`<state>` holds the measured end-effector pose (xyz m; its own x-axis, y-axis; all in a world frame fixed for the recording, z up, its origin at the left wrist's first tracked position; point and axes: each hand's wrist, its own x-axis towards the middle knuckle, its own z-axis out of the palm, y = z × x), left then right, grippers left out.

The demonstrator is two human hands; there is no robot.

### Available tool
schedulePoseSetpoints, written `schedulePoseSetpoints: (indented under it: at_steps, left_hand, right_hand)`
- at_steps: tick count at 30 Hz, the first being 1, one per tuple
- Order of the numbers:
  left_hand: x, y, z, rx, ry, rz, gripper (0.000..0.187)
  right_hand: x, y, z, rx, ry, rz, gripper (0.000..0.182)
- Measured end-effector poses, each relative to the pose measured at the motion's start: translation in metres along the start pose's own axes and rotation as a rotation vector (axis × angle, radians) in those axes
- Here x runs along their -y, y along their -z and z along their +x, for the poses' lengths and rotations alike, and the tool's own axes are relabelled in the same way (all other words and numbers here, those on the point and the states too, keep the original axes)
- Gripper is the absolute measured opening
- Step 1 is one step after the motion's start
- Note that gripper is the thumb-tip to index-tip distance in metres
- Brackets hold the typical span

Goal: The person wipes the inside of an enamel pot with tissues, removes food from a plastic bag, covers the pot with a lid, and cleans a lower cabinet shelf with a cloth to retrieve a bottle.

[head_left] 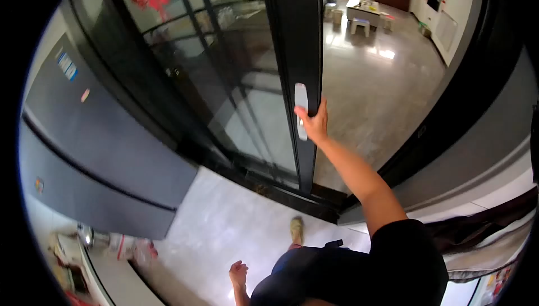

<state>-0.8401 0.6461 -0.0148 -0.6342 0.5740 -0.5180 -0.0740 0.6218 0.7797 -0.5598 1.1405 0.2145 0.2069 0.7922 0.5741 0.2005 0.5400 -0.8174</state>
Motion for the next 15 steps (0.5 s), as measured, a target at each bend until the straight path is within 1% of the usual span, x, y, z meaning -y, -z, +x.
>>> schedulePoseSetpoints:
  at_steps: [1,2,3,4,5,7,8,9,12,13,14,15]
  left_hand:
    - [-0.027,-0.009,0.039,0.023,-0.104,0.107,0.035]
    - [-0.057,-0.037,0.089,0.072,-0.206,0.22,0.035]
    - [-0.089,-0.057,0.12,0.095,-0.309,0.323,0.035]
    - [-0.129,-0.08,0.138,0.202,-0.405,0.342,0.037]
    - [-0.166,-0.105,0.149,0.31,-0.496,0.367,0.04]
    - [-0.225,-0.161,0.172,0.507,-0.661,0.417,0.045]
    - [-0.236,-0.18,0.171,0.608,-0.628,0.326,0.047]
    - [-0.252,-0.207,0.178,0.705,-0.59,0.241,0.049]
    - [-0.262,-0.255,0.206,0.707,-0.423,0.069,0.051]
    - [-0.275,-0.265,0.202,0.733,-0.373,-0.092,0.049]
    - [-0.267,-0.268,0.216,0.805,-0.229,-0.313,0.048]
    - [-0.259,-0.268,0.229,0.864,-0.084,-0.534,0.049]
  right_hand:
    - [-0.016,-0.007,-0.001,-0.068,0.093,-0.057,0.065]
    - [-0.02,-0.006,-0.005,-0.078,0.141,-0.043,0.063]
    - [-0.021,-0.006,-0.005,-0.018,0.074,-0.014,0.061]
    - [-0.016,-0.008,-0.006,0.031,-0.031,0.092,0.061]
    - [-0.007,-0.012,-0.004,-0.06,0.104,-0.046,0.061]
    - [-0.018,-0.023,-0.003,-0.021,-0.004,0.018,0.063]
    - [-0.012,-0.027,-0.018,-0.031,0.015,0.009,0.064]
    - [-0.012,-0.034,-0.014,-0.045,0.03,0.003,0.065]
    - [-0.003,-0.057,-0.02,-0.026,0.137,-0.083,0.07]
    - [0.0,-0.059,-0.018,0.045,0.097,-0.044,0.074]
    - [-0.01,-0.063,-0.024,0.117,0.067,0.034,0.078]
    - [0.005,-0.056,-0.021,0.202,0.075,0.061,0.079]
